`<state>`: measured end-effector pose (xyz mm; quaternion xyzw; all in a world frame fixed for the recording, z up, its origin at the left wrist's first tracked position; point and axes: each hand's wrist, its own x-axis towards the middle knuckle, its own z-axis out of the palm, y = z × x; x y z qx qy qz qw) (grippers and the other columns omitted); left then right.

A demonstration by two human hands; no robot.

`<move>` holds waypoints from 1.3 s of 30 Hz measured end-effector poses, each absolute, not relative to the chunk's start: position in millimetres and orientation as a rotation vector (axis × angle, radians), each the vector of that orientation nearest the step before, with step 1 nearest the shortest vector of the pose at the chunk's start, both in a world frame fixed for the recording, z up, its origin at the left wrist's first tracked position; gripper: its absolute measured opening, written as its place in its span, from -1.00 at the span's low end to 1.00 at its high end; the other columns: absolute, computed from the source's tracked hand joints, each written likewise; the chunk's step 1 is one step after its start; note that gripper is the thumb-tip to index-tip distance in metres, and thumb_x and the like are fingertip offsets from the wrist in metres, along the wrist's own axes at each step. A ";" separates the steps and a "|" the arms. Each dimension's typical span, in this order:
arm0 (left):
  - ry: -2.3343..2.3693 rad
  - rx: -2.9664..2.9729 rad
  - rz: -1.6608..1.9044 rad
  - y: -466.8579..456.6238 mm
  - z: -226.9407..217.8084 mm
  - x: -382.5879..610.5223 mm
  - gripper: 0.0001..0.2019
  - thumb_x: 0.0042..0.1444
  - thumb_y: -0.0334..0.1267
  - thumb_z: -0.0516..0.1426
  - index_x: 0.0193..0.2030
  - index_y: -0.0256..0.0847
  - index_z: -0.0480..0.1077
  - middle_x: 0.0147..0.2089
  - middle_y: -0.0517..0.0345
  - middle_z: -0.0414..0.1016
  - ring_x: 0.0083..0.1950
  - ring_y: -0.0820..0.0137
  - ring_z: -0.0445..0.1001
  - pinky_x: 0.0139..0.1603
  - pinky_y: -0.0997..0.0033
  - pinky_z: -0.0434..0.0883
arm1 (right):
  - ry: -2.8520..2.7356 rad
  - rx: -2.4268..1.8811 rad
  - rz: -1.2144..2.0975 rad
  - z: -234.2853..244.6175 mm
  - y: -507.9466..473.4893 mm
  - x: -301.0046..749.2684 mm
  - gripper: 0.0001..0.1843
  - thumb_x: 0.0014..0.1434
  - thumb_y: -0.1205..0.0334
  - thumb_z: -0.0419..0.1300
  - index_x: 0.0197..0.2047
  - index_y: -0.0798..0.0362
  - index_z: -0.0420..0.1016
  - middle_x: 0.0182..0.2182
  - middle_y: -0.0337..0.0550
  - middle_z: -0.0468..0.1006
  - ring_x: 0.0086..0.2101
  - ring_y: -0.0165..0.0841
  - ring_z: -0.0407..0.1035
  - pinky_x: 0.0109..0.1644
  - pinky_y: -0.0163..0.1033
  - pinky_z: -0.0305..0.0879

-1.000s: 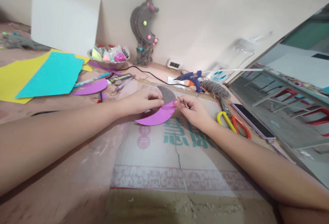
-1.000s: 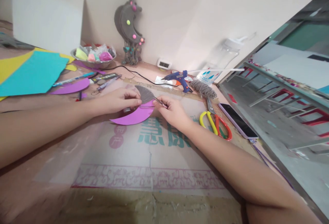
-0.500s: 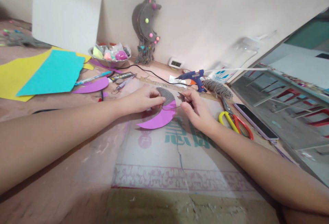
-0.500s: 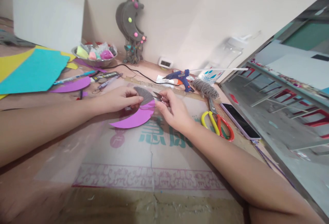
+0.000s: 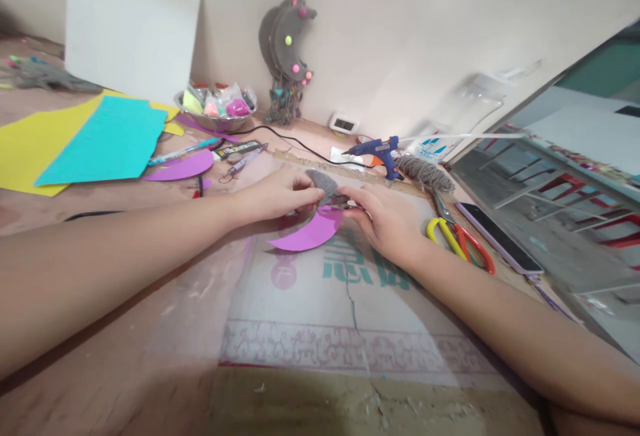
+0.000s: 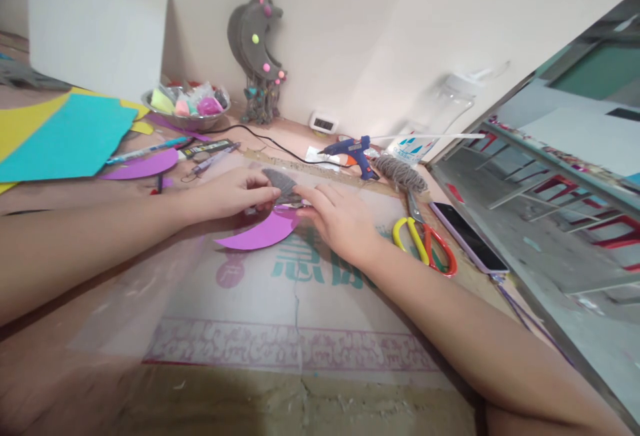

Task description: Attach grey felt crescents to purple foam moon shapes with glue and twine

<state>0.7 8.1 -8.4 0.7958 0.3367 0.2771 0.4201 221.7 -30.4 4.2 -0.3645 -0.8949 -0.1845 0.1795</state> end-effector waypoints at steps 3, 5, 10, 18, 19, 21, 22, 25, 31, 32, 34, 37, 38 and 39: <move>0.832 2.003 0.709 8.6 -9.2 0.8 -0.65 0.12 -0.12 0.01 -0.58 -0.29 0.34 -0.65 0.21 0.33 -0.63 0.57 0.25 -0.61 0.56 0.16 | -2.516 -1.055 -0.514 2.5 -31.1 221.3 -0.60 0.28 0.03 -0.07 -0.02 0.11 0.39 -0.31 -0.05 0.52 -0.31 -0.28 0.38 -0.27 -0.22 0.22; 0.837 2.005 0.717 9.1 -9.5 0.7 -0.65 0.11 -0.13 0.02 -0.58 -0.29 0.35 -0.63 0.21 0.35 -0.61 0.57 0.27 -0.59 0.56 0.19 | -2.537 -1.055 -0.548 1.7 -31.4 220.7 -0.62 0.29 0.04 -0.07 -0.07 0.11 0.41 -0.35 -0.07 0.52 -0.33 -0.28 0.38 -0.30 -0.24 0.20; 0.867 2.031 0.709 10.2 -9.9 0.3 -0.64 0.10 -0.10 0.02 -0.57 -0.30 0.37 -0.60 0.17 0.38 -0.57 0.53 0.31 -0.55 0.51 0.22 | -2.553 -1.058 -0.559 1.0 -30.9 220.0 -0.64 0.27 0.03 -0.04 -0.10 0.10 0.40 -0.37 -0.09 0.52 -0.35 -0.30 0.38 -0.30 -0.25 0.18; 0.892 2.034 0.699 9.9 -9.8 0.2 -0.65 0.10 -0.10 0.02 -0.56 -0.29 0.38 -0.59 0.16 0.39 -0.57 0.52 0.32 -0.54 0.51 0.22 | -2.567 -1.071 -0.526 0.7 -31.2 219.6 -0.63 0.28 0.02 -0.05 -0.12 0.10 0.41 -0.38 -0.10 0.53 -0.34 -0.30 0.38 -0.30 -0.25 0.18; 0.894 2.036 0.695 9.9 -9.7 0.1 -0.65 0.10 -0.09 0.02 -0.56 -0.29 0.38 -0.59 0.16 0.40 -0.56 0.51 0.33 -0.54 0.51 0.22 | -2.563 -1.070 -0.530 0.6 -31.2 219.6 -0.64 0.28 0.02 -0.05 -0.12 0.10 0.41 -0.38 -0.10 0.53 -0.35 -0.31 0.38 -0.30 -0.25 0.17; 0.893 2.039 0.687 10.0 -9.4 0.1 -0.64 0.10 -0.09 0.01 -0.56 -0.29 0.38 -0.59 0.16 0.40 -0.56 0.51 0.33 -0.53 0.51 0.22 | -2.561 -1.067 -0.542 0.4 -31.2 219.7 -0.64 0.27 0.02 -0.04 -0.12 0.09 0.41 -0.38 -0.10 0.53 -0.36 -0.31 0.38 -0.31 -0.26 0.17; 0.892 2.042 0.686 10.0 -9.3 0.1 -0.64 0.10 -0.08 0.01 -0.55 -0.29 0.38 -0.59 0.15 0.40 -0.56 0.51 0.33 -0.53 0.51 0.22 | -2.563 -1.066 -0.546 0.2 -31.1 219.9 -0.65 0.27 0.02 -0.04 -0.13 0.09 0.41 -0.38 -0.10 0.53 -0.36 -0.31 0.38 -0.32 -0.26 0.17; 0.892 2.045 0.685 9.9 -9.1 0.2 -0.64 0.10 -0.08 0.01 -0.56 -0.29 0.38 -0.59 0.16 0.40 -0.56 0.51 0.33 -0.54 0.51 0.22 | -2.571 -1.065 -0.539 -0.2 -30.9 220.4 -0.66 0.27 0.03 -0.03 -0.13 0.09 0.41 -0.37 -0.10 0.53 -0.35 -0.32 0.38 -0.32 -0.26 0.17; 0.901 2.029 0.676 9.0 -8.6 -0.3 -0.64 0.09 -0.09 0.02 -0.55 -0.30 0.39 -0.61 0.17 0.38 -0.59 0.53 0.31 -0.57 0.52 0.20 | -2.576 -1.068 -0.526 0.8 -31.5 219.3 -0.67 0.28 0.05 -0.04 -0.14 0.08 0.41 -0.37 -0.10 0.52 -0.35 -0.32 0.37 -0.32 -0.27 0.15; 0.902 2.027 0.673 8.8 -8.4 -0.4 -0.65 0.09 -0.10 0.02 -0.55 -0.30 0.39 -0.61 0.17 0.38 -0.59 0.53 0.31 -0.57 0.52 0.20 | -2.580 -1.070 -0.526 1.1 -31.7 219.0 -0.67 0.28 0.05 -0.04 -0.15 0.08 0.41 -0.37 -0.10 0.52 -0.36 -0.32 0.36 -0.33 -0.26 0.14; 0.896 2.019 0.670 8.4 -8.1 -0.6 -0.65 0.10 -0.10 0.02 -0.55 -0.30 0.39 -0.62 0.18 0.38 -0.61 0.55 0.29 -0.58 0.53 0.18 | -2.593 -1.074 -0.525 1.6 -32.0 218.6 -0.68 0.28 0.06 -0.04 -0.14 0.08 0.41 -0.37 -0.10 0.52 -0.36 -0.32 0.36 -0.34 -0.26 0.13; 0.880 2.007 0.677 7.8 -7.5 -0.5 -0.66 0.09 -0.12 0.03 -0.57 -0.30 0.38 -0.64 0.19 0.37 -0.63 0.56 0.27 -0.60 0.54 0.17 | -2.616 -1.080 -0.524 2.3 -32.2 218.8 -0.68 0.29 0.07 -0.06 -0.14 0.07 0.41 -0.36 -0.10 0.52 -0.36 -0.32 0.34 -0.34 -0.25 0.11; 0.878 2.005 0.677 7.6 -7.4 -0.4 -0.66 0.09 -0.12 0.03 -0.57 -0.29 0.38 -0.64 0.19 0.37 -0.63 0.56 0.27 -0.60 0.54 0.17 | -2.623 -1.083 -0.523 2.4 -32.2 219.0 -0.68 0.29 0.07 -0.06 -0.14 0.07 0.41 -0.36 -0.10 0.51 -0.36 -0.32 0.34 -0.34 -0.25 0.11; 0.877 2.004 0.675 7.5 -7.2 -0.3 -0.67 0.09 -0.12 0.03 -0.57 -0.29 0.38 -0.64 0.19 0.38 -0.63 0.56 0.27 -0.60 0.54 0.17 | -2.628 -1.084 -0.521 2.5 -32.1 219.2 -0.68 0.29 0.07 -0.07 -0.14 0.07 0.41 -0.36 -0.10 0.51 -0.36 -0.32 0.34 -0.34 -0.25 0.11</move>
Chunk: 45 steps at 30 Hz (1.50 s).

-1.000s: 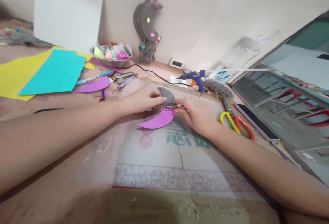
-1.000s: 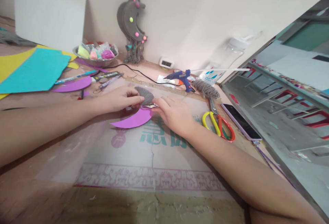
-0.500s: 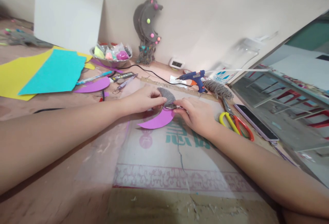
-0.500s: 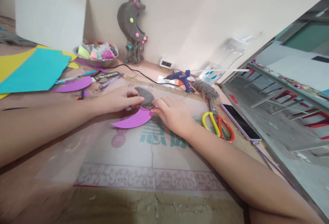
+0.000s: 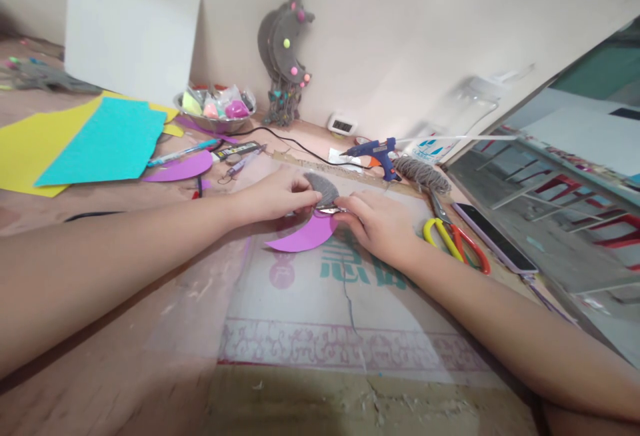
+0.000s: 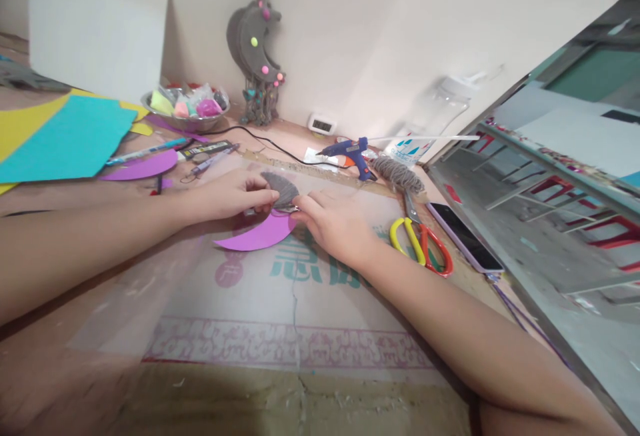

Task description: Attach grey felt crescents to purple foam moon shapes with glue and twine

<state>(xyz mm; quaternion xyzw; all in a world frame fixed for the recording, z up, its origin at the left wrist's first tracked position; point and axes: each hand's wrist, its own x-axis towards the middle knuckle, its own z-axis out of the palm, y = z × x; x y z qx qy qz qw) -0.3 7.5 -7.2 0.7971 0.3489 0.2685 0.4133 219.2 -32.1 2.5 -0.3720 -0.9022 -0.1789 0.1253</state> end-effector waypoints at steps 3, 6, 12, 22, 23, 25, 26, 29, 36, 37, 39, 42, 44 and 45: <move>0.887 2.002 0.659 7.3 -7.1 -0.3 -0.67 0.09 -0.12 0.03 -0.57 -0.29 0.38 -0.63 0.19 0.38 -0.63 0.55 0.28 -0.60 0.54 0.18 | -2.640 -1.082 -0.522 2.5 -32.0 219.7 -0.68 0.30 0.08 -0.07 -0.15 0.07 0.41 -0.36 -0.11 0.51 -0.36 -0.33 0.33 -0.34 -0.25 0.10; 0.898 2.020 0.651 7.2 -7.3 -0.5 -0.67 0.09 -0.13 0.02 -0.56 -0.29 0.38 -0.64 0.20 0.37 -0.63 0.55 0.28 -0.60 0.54 0.18 | -2.642 -1.077 -0.532 2.0 -32.0 219.9 -0.68 0.30 0.08 -0.07 -0.17 0.08 0.41 -0.37 -0.11 0.50 -0.38 -0.35 0.33 -0.35 -0.26 0.09; 0.892 2.049 0.668 6.4 -6.6 -0.2 -0.68 0.09 -0.15 0.03 -0.57 -0.30 0.39 -0.65 0.21 0.36 -0.62 0.56 0.27 -0.60 0.55 0.16 | -2.638 -1.060 -0.554 1.2 -32.6 219.4 -0.67 0.30 0.09 -0.07 -0.18 0.08 0.43 -0.40 -0.11 0.50 -0.40 -0.36 0.33 -0.38 -0.27 0.08; 0.893 2.045 0.686 8.7 -8.5 0.2 -0.67 0.10 -0.15 0.01 -0.56 -0.31 0.39 -0.63 0.20 0.38 -0.61 0.56 0.30 -0.57 0.56 0.20 | -2.562 -1.038 -0.557 0.1 -33.1 220.9 -0.70 0.28 0.09 -0.02 -0.13 0.09 0.41 -0.39 -0.14 0.52 -0.39 -0.35 0.37 -0.35 -0.27 0.13; 0.895 2.053 0.685 8.9 -8.7 0.2 -0.67 0.10 -0.15 0.01 -0.55 -0.31 0.39 -0.62 0.20 0.39 -0.60 0.55 0.31 -0.57 0.56 0.20 | -2.561 -1.041 -0.564 0.1 -33.3 220.7 -0.70 0.27 0.08 -0.01 -0.14 0.09 0.41 -0.39 -0.14 0.52 -0.39 -0.35 0.37 -0.35 -0.27 0.13; 0.902 2.063 0.678 8.8 -8.7 0.3 -0.67 0.09 -0.14 0.02 -0.55 -0.31 0.39 -0.62 0.19 0.39 -0.59 0.54 0.33 -0.57 0.56 0.21 | -2.562 -1.047 -0.583 0.1 -33.6 220.1 -0.70 0.27 0.07 -0.01 -0.15 0.09 0.41 -0.40 -0.15 0.51 -0.38 -0.34 0.37 -0.34 -0.27 0.13; 0.906 2.061 0.670 8.4 -8.4 0.3 -0.66 0.10 -0.13 0.01 -0.55 -0.31 0.39 -0.62 0.19 0.39 -0.60 0.54 0.33 -0.58 0.55 0.21 | -2.565 -1.049 -0.591 0.2 -33.9 219.7 -0.70 0.27 0.07 -0.01 -0.15 0.09 0.41 -0.40 -0.15 0.51 -0.38 -0.34 0.37 -0.34 -0.27 0.13; 0.916 2.051 0.642 7.0 -7.0 0.4 -0.65 0.10 -0.12 0.00 -0.55 -0.30 0.38 -0.63 0.20 0.38 -0.63 0.55 0.30 -0.60 0.55 0.20 | -2.586 -1.065 -0.596 0.5 -34.9 218.4 -0.69 0.28 0.06 -0.03 -0.14 0.08 0.41 -0.39 -0.15 0.51 -0.38 -0.34 0.37 -0.35 -0.27 0.12; 0.942 2.118 0.614 7.5 -6.9 0.3 -0.67 0.10 -0.14 0.00 -0.54 -0.30 0.39 -0.59 0.18 0.42 -0.58 0.53 0.32 -0.54 0.53 0.20 | -2.632 -1.081 -0.651 1.8 -35.3 216.3 -0.67 0.29 0.05 -0.06 -0.17 0.08 0.41 -0.38 -0.14 0.52 -0.39 -0.35 0.36 -0.37 -0.25 0.07; 0.950 2.128 0.614 7.6 -6.9 0.4 -0.66 0.10 -0.13 0.00 -0.54 -0.30 0.39 -0.59 0.18 0.41 -0.58 0.53 0.31 -0.54 0.53 0.19 | -2.633 -1.075 -0.661 1.8 -35.2 216.4 -0.67 0.29 0.05 -0.06 -0.17 0.08 0.41 -0.37 -0.14 0.52 -0.39 -0.35 0.35 -0.38 -0.25 0.07; 0.965 2.142 0.617 7.3 -6.6 0.6 -0.67 0.09 -0.13 0.00 -0.54 -0.30 0.40 -0.60 0.18 0.41 -0.57 0.53 0.31 -0.54 0.53 0.18 | -2.633 -1.062 -0.678 1.5 -34.9 216.6 -0.68 0.29 0.06 -0.06 -0.18 0.08 0.42 -0.37 -0.14 0.52 -0.39 -0.36 0.35 -0.39 -0.25 0.06; 0.983 2.148 0.614 6.1 -5.3 1.0 -0.67 0.09 -0.13 0.00 -0.54 -0.30 0.40 -0.60 0.19 0.40 -0.56 0.52 0.31 -0.54 0.52 0.16 | -2.632 -1.039 -0.706 1.5 -35.1 216.8 -0.68 0.29 0.07 -0.05 -0.20 0.07 0.42 -0.39 -0.15 0.51 -0.41 -0.37 0.34 -0.39 -0.25 0.06; 0.987 2.141 0.600 5.5 -4.6 1.1 -0.67 0.08 -0.14 0.00 -0.54 -0.31 0.40 -0.59 0.18 0.41 -0.55 0.51 0.32 -0.53 0.52 0.16 | -2.637 -1.023 -0.717 2.0 -35.6 216.9 -0.69 0.29 0.08 -0.05 -0.21 0.07 0.43 -0.41 -0.17 0.51 -0.42 -0.37 0.34 -0.40 -0.25 0.06; 0.985 2.142 0.600 5.5 -4.5 1.2 -0.68 0.08 -0.14 0.01 -0.54 -0.31 0.40 -0.59 0.18 0.41 -0.55 0.51 0.32 -0.53 0.52 0.17 | -2.640 -1.017 -0.714 2.3 -36.0 216.9 -0.70 0.29 0.08 -0.05 -0.21 0.07 0.43 -0.42 -0.17 0.51 -0.42 -0.37 0.34 -0.40 -0.25 0.06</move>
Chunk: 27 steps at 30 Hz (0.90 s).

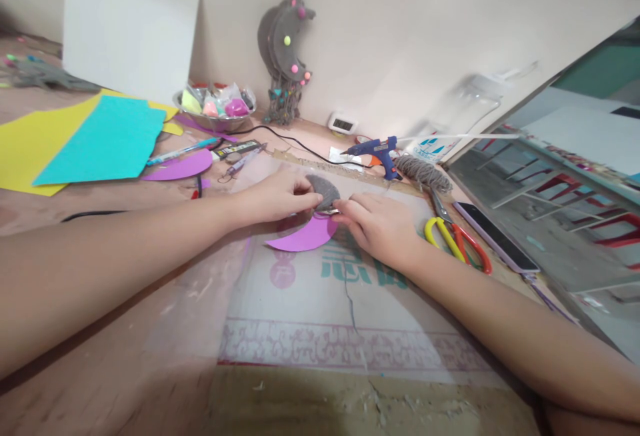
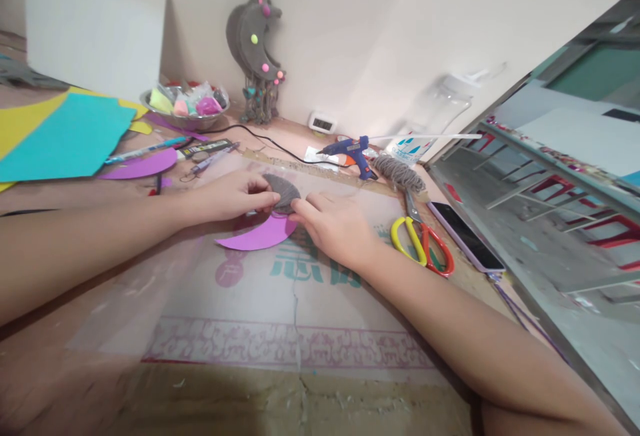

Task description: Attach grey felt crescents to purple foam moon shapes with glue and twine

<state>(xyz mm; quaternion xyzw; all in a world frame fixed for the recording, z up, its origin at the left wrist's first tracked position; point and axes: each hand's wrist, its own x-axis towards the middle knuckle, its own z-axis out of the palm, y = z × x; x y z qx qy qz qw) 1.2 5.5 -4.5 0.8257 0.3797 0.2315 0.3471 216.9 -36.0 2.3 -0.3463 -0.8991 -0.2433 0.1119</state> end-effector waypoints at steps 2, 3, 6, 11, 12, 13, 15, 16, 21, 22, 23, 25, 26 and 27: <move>0.970 2.146 0.620 5.6 -4.7 1.0 -0.69 0.08 -0.15 0.01 -0.54 -0.31 0.40 -0.59 0.17 0.41 -0.54 0.51 0.33 -0.52 0.52 0.18 | -2.638 -1.011 -0.679 2.5 -36.6 217.2 -0.70 0.29 0.09 -0.04 -0.21 0.07 0.43 -0.42 -0.16 0.51 -0.42 -0.37 0.35 -0.40 -0.26 0.09; 0.958 2.146 0.636 5.8 -5.0 0.8 -0.69 0.08 -0.16 0.01 -0.54 -0.31 0.40 -0.59 0.18 0.41 -0.55 0.51 0.32 -0.52 0.52 0.18 | -2.622 -1.020 -0.639 2.4 -36.9 217.4 -0.70 0.28 0.09 -0.04 -0.19 0.07 0.42 -0.42 -0.15 0.51 -0.41 -0.36 0.36 -0.39 -0.26 0.11; 0.923 2.101 0.663 5.8 -5.9 0.3 -0.68 0.09 -0.15 0.01 -0.56 -0.31 0.39 -0.62 0.19 0.37 -0.60 0.54 0.29 -0.56 0.53 0.17 | -2.490 -1.113 -0.395 0.3 -36.2 219.0 -0.70 0.26 0.07 0.00 -0.10 0.08 0.38 -0.40 -0.14 0.52 -0.40 -0.36 0.38 -0.34 -0.27 0.18; 0.890 1.967 0.647 6.0 -7.7 0.6 -0.66 0.11 -0.12 0.01 -0.56 -0.30 0.35 -0.66 0.21 0.32 -0.66 0.57 0.24 -0.64 0.56 0.14 | -2.177 -1.315 0.148 -4.7 -28.0 221.2 -0.56 0.11 -0.03 0.16 -0.04 0.07 0.30 -0.29 -0.10 0.50 -0.34 -0.33 0.39 -0.31 -0.27 0.28; 0.881 1.945 0.650 6.3 -8.2 0.9 -0.66 0.12 -0.12 0.01 -0.57 -0.29 0.34 -0.65 0.21 0.31 -0.66 0.57 0.23 -0.65 0.56 0.14 | -2.144 -1.343 0.230 -5.1 -25.8 221.0 -0.57 0.09 -0.03 0.17 -0.07 0.07 0.33 -0.29 -0.11 0.51 -0.34 -0.33 0.39 -0.30 -0.27 0.28; 0.873 1.927 0.658 6.7 -8.6 1.1 -0.67 0.12 -0.13 0.01 -0.57 -0.29 0.33 -0.65 0.21 0.31 -0.66 0.58 0.23 -0.65 0.57 0.14 | -2.124 -1.366 0.312 -5.2 -23.8 220.5 -0.61 0.08 -0.02 0.18 -0.11 0.06 0.37 -0.31 -0.12 0.51 -0.35 -0.33 0.38 -0.30 -0.26 0.28; 0.856 1.913 0.677 7.0 -9.0 1.5 -0.68 0.12 -0.15 0.02 -0.57 -0.29 0.31 -0.63 0.21 0.32 -0.65 0.59 0.23 -0.64 0.58 0.16 | -2.108 -1.399 0.481 -4.5 -20.8 219.0 -0.71 0.10 0.01 0.15 -0.24 0.07 0.44 -0.36 -0.15 0.53 -0.37 -0.35 0.38 -0.30 -0.27 0.28; 0.852 1.915 0.684 6.7 -8.8 1.6 -0.68 0.12 -0.16 0.02 -0.57 -0.29 0.31 -0.62 0.21 0.32 -0.64 0.60 0.23 -0.64 0.59 0.16 | -2.104 -1.404 0.552 -3.8 -20.0 218.1 -0.73 0.10 0.03 0.14 -0.29 0.07 0.47 -0.40 -0.17 0.53 -0.39 -0.36 0.37 -0.31 -0.28 0.27; 0.873 1.967 0.652 1.3 -3.0 1.4 -0.64 0.13 -0.07 0.01 -0.55 -0.29 0.31 -0.62 0.21 0.32 -0.66 0.59 0.24 -0.64 0.56 0.16 | -2.044 -1.403 0.655 0.0 -20.8 214.7 -0.74 0.07 0.07 0.13 -0.40 0.10 0.46 -0.51 -0.23 0.48 -0.49 -0.43 0.29 -0.41 -0.32 0.20; 0.897 1.986 0.637 0.2 -1.6 1.2 -0.64 0.12 -0.05 0.03 -0.54 -0.29 0.33 -0.63 0.20 0.33 -0.66 0.58 0.24 -0.64 0.56 0.15 | -2.033 -1.398 0.658 0.3 -21.3 214.4 -0.74 0.07 0.07 0.13 -0.41 0.10 0.46 -0.52 -0.23 0.47 -0.50 -0.43 0.28 -0.41 -0.32 0.20; 0.923 2.006 0.623 -0.7 -0.6 1.1 -0.65 0.10 -0.05 0.04 -0.54 -0.28 0.34 -0.63 0.20 0.34 -0.65 0.57 0.25 -0.65 0.55 0.14 | -2.026 -1.389 0.665 0.5 -21.8 214.3 -0.74 0.08 0.07 0.13 -0.41 0.10 0.45 -0.52 -0.23 0.47 -0.50 -0.44 0.27 -0.42 -0.32 0.20; 0.962 2.034 0.609 -1.5 0.4 0.8 -0.67 0.06 -0.05 0.08 -0.54 -0.28 0.37 -0.62 0.19 0.36 -0.63 0.55 0.28 -0.64 0.54 0.14 | -2.022 -1.370 0.678 0.4 -22.4 214.2 -0.75 0.08 0.07 0.12 -0.40 0.10 0.45 -0.53 -0.23 0.46 -0.51 -0.44 0.27 -0.42 -0.32 0.20; 0.972 2.035 0.606 -1.4 0.4 0.8 -0.69 0.05 -0.07 0.09 -0.53 -0.28 0.37 -0.61 0.19 0.37 -0.62 0.54 0.28 -0.64 0.54 0.15 | -2.025 -1.363 0.678 0.3 -22.5 214.3 -0.75 0.09 0.07 0.12 -0.39 0.10 0.45 -0.53 -0.23 0.46 -0.51 -0.44 0.27 -0.43 -0.32 0.20; 0.976 2.027 0.601 -1.0 0.2 0.7 -0.70 0.04 -0.07 0.09 -0.53 -0.28 0.37 -0.61 0.19 0.38 -0.62 0.54 0.29 -0.64 0.54 0.15 | -2.030 -1.358 0.673 0.2 -22.6 214.4 -0.75 0.09 0.07 0.12 -0.40 0.10 0.45 -0.53 -0.23 0.46 -0.51 -0.44 0.27 -0.43 -0.32 0.20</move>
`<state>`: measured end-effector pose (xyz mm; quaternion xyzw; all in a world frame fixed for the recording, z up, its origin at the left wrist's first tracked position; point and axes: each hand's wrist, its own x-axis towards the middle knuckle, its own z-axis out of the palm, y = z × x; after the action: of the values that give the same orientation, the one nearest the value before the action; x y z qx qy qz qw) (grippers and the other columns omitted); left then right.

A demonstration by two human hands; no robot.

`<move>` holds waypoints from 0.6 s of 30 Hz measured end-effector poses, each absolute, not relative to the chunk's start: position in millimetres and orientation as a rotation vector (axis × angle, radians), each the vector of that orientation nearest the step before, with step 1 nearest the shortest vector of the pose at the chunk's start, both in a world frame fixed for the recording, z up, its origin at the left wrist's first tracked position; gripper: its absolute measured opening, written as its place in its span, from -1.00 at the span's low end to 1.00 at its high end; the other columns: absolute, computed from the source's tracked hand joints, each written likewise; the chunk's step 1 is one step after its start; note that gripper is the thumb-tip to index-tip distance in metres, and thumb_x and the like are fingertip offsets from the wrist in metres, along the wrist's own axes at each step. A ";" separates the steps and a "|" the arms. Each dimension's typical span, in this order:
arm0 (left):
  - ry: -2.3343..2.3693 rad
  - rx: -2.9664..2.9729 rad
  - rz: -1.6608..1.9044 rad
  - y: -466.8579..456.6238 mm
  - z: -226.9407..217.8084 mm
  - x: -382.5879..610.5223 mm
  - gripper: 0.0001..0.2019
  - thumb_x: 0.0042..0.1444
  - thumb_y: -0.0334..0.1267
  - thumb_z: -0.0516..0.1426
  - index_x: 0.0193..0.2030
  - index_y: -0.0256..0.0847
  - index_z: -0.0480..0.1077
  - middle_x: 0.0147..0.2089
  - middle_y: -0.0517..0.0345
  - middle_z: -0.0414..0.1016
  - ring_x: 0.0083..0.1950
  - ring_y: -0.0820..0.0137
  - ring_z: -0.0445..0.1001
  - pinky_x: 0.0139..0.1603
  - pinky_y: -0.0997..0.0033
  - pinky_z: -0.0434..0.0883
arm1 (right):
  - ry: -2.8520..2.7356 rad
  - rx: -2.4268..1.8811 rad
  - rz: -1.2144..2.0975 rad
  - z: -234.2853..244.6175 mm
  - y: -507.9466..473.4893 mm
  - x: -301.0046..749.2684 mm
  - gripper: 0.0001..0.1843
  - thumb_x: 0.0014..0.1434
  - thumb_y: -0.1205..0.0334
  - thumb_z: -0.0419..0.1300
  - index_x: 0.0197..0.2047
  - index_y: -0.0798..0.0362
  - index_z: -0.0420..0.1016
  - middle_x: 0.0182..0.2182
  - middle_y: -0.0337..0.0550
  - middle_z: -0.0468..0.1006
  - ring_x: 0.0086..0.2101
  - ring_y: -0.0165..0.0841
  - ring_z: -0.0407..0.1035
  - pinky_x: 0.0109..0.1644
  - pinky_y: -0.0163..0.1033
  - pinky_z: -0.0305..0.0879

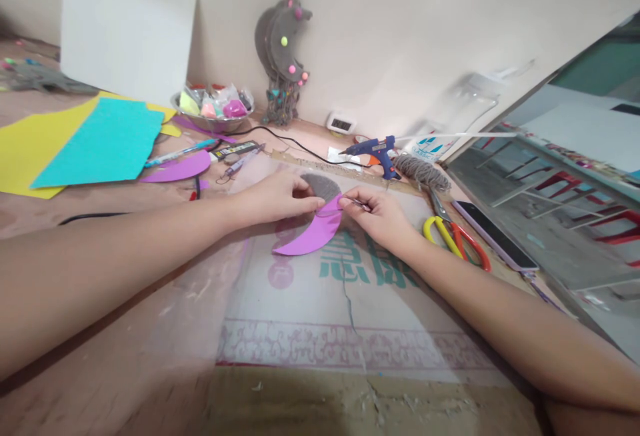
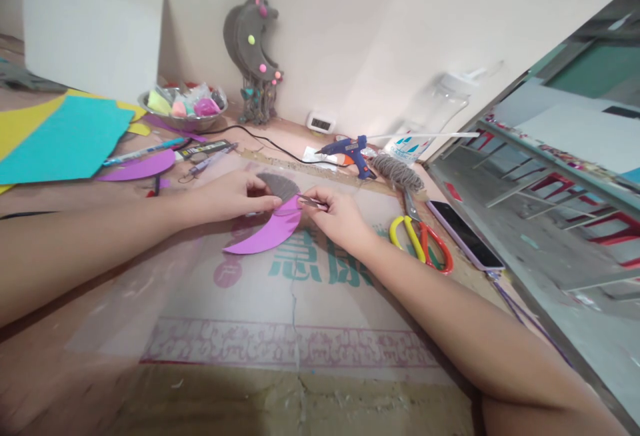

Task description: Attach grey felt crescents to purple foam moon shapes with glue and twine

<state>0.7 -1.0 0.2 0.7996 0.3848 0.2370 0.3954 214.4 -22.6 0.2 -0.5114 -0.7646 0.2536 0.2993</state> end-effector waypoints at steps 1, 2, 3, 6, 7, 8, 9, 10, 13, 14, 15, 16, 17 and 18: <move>0.975 2.012 0.589 -0.6 -0.2 0.6 -0.70 0.04 -0.08 0.09 -0.52 -0.28 0.37 -0.60 0.19 0.38 -0.63 0.54 0.29 -0.64 0.54 0.16 | -2.036 -1.354 0.666 0.2 -22.7 214.5 -0.75 0.09 0.07 0.12 -0.40 0.10 0.44 -0.53 -0.23 0.46 -0.51 -0.44 0.26 -0.43 -0.33 0.20; 0.973 1.993 0.573 -0.1 -0.6 0.5 -0.71 0.04 -0.08 0.09 -0.52 -0.27 0.37 -0.61 0.19 0.38 -0.63 0.54 0.29 -0.65 0.54 0.16 | -2.038 -1.352 0.658 0.2 -22.7 214.6 -0.75 0.09 0.07 0.12 -0.40 0.10 0.44 -0.53 -0.23 0.46 -0.51 -0.44 0.26 -0.43 -0.33 0.19; 0.969 1.974 0.559 0.3 -0.9 0.3 -0.71 0.04 -0.08 0.08 -0.51 -0.27 0.36 -0.61 0.20 0.37 -0.64 0.53 0.30 -0.65 0.54 0.17 | -2.037 -1.350 0.653 0.4 -22.8 214.6 -0.75 0.09 0.07 0.12 -0.40 0.10 0.44 -0.53 -0.23 0.46 -0.51 -0.45 0.26 -0.43 -0.33 0.19; 0.933 1.923 0.527 0.6 -0.7 0.1 -0.73 0.03 -0.10 0.08 -0.52 -0.26 0.34 -0.64 0.21 0.35 -0.67 0.53 0.30 -0.66 0.54 0.17 | -2.024 -1.358 0.664 1.2 -23.1 214.0 -0.76 0.10 0.09 0.12 -0.40 0.10 0.43 -0.53 -0.23 0.44 -0.51 -0.45 0.25 -0.42 -0.33 0.18; 0.917 1.905 0.517 0.5 -0.3 0.2 -0.75 0.04 -0.12 0.08 -0.52 -0.26 0.33 -0.64 0.22 0.33 -0.67 0.53 0.30 -0.67 0.54 0.17 | -2.020 -1.364 0.667 1.6 -23.3 213.6 -0.76 0.10 0.09 0.12 -0.41 0.10 0.43 -0.54 -0.24 0.44 -0.52 -0.45 0.24 -0.43 -0.34 0.18; 0.904 1.892 0.510 0.2 0.2 0.4 -0.76 0.04 -0.13 0.08 -0.51 -0.26 0.32 -0.65 0.23 0.33 -0.68 0.53 0.30 -0.67 0.54 0.18 | -2.017 -1.367 0.667 2.0 -23.5 213.2 -0.77 0.10 0.10 0.12 -0.41 0.10 0.43 -0.54 -0.25 0.43 -0.52 -0.46 0.23 -0.43 -0.34 0.17; 0.899 1.890 0.509 -0.1 0.6 0.6 -0.77 0.04 -0.15 0.07 -0.50 -0.26 0.32 -0.65 0.23 0.32 -0.68 0.53 0.30 -0.66 0.54 0.19 | -2.018 -1.368 0.667 2.4 -23.7 212.8 -0.77 0.10 0.10 0.12 -0.41 0.10 0.43 -0.55 -0.25 0.41 -0.53 -0.46 0.22 -0.44 -0.34 0.16; 0.900 1.902 0.515 -0.5 0.8 0.9 -0.78 0.04 -0.16 0.07 -0.50 -0.26 0.32 -0.64 0.23 0.33 -0.67 0.53 0.30 -0.65 0.53 0.20 | -2.019 -1.365 0.664 2.7 -23.9 212.4 -0.76 0.10 0.10 0.11 -0.41 0.10 0.43 -0.56 -0.26 0.40 -0.54 -0.47 0.21 -0.45 -0.35 0.15; 0.945 2.001 0.557 -1.1 -0.2 1.6 -0.74 0.05 -0.10 0.06 -0.49 -0.27 0.34 -0.61 0.21 0.37 -0.63 0.53 0.32 -0.62 0.53 0.20 | -2.033 -1.350 0.642 3.0 -24.3 212.1 -0.76 0.11 0.10 0.11 -0.41 0.10 0.43 -0.56 -0.26 0.40 -0.54 -0.47 0.20 -0.46 -0.35 0.15; 0.967 2.038 0.556 -1.1 -0.9 1.6 -0.71 0.05 -0.07 0.06 -0.48 -0.27 0.35 -0.60 0.20 0.37 -0.63 0.53 0.31 -0.61 0.53 0.19 | -2.041 -1.346 0.630 2.8 -24.4 212.2 -0.77 0.11 0.11 0.11 -0.40 0.10 0.44 -0.56 -0.26 0.41 -0.54 -0.47 0.21 -0.46 -0.35 0.16; 0.987 2.076 0.549 -0.9 -1.6 1.6 -0.69 0.05 -0.04 0.05 -0.49 -0.27 0.36 -0.60 0.20 0.37 -0.62 0.52 0.31 -0.61 0.53 0.17 | -2.050 -1.344 0.617 2.6 -24.5 212.5 -0.77 0.11 0.11 0.11 -0.40 0.10 0.44 -0.55 -0.25 0.43 -0.52 -0.46 0.23 -0.44 -0.35 0.17; 1.001 2.117 0.543 -0.5 -2.2 1.5 -0.67 0.05 -0.03 0.05 -0.49 -0.27 0.37 -0.60 0.20 0.37 -0.60 0.52 0.31 -0.60 0.52 0.16 | -2.061 -1.341 0.608 2.3 -24.5 212.8 -0.78 0.11 0.12 0.11 -0.39 0.10 0.45 -0.53 -0.23 0.45 -0.50 -0.45 0.25 -0.43 -0.35 0.19; 1.006 2.160 0.544 -0.1 -2.5 1.3 -0.67 0.05 -0.03 0.05 -0.50 -0.27 0.38 -0.59 0.19 0.37 -0.58 0.51 0.32 -0.58 0.51 0.16 | -2.072 -1.337 0.604 2.0 -24.6 213.1 -0.78 0.11 0.13 0.11 -0.38 0.10 0.46 -0.51 -0.22 0.47 -0.49 -0.44 0.27 -0.41 -0.34 0.20; 1.003 2.199 0.555 0.3 -2.6 1.2 -0.68 0.04 -0.05 0.05 -0.50 -0.28 0.38 -0.57 0.19 0.38 -0.55 0.51 0.32 -0.55 0.50 0.16 | -2.079 -1.332 0.603 1.7 -24.6 213.4 -0.78 0.12 0.13 0.12 -0.37 0.10 0.47 -0.49 -0.21 0.48 -0.47 -0.43 0.29 -0.39 -0.33 0.22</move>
<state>1.2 0.3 -2.6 0.8387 0.3826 0.2115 0.3249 213.4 -24.6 1.7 -0.5006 -0.7815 0.2267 0.2953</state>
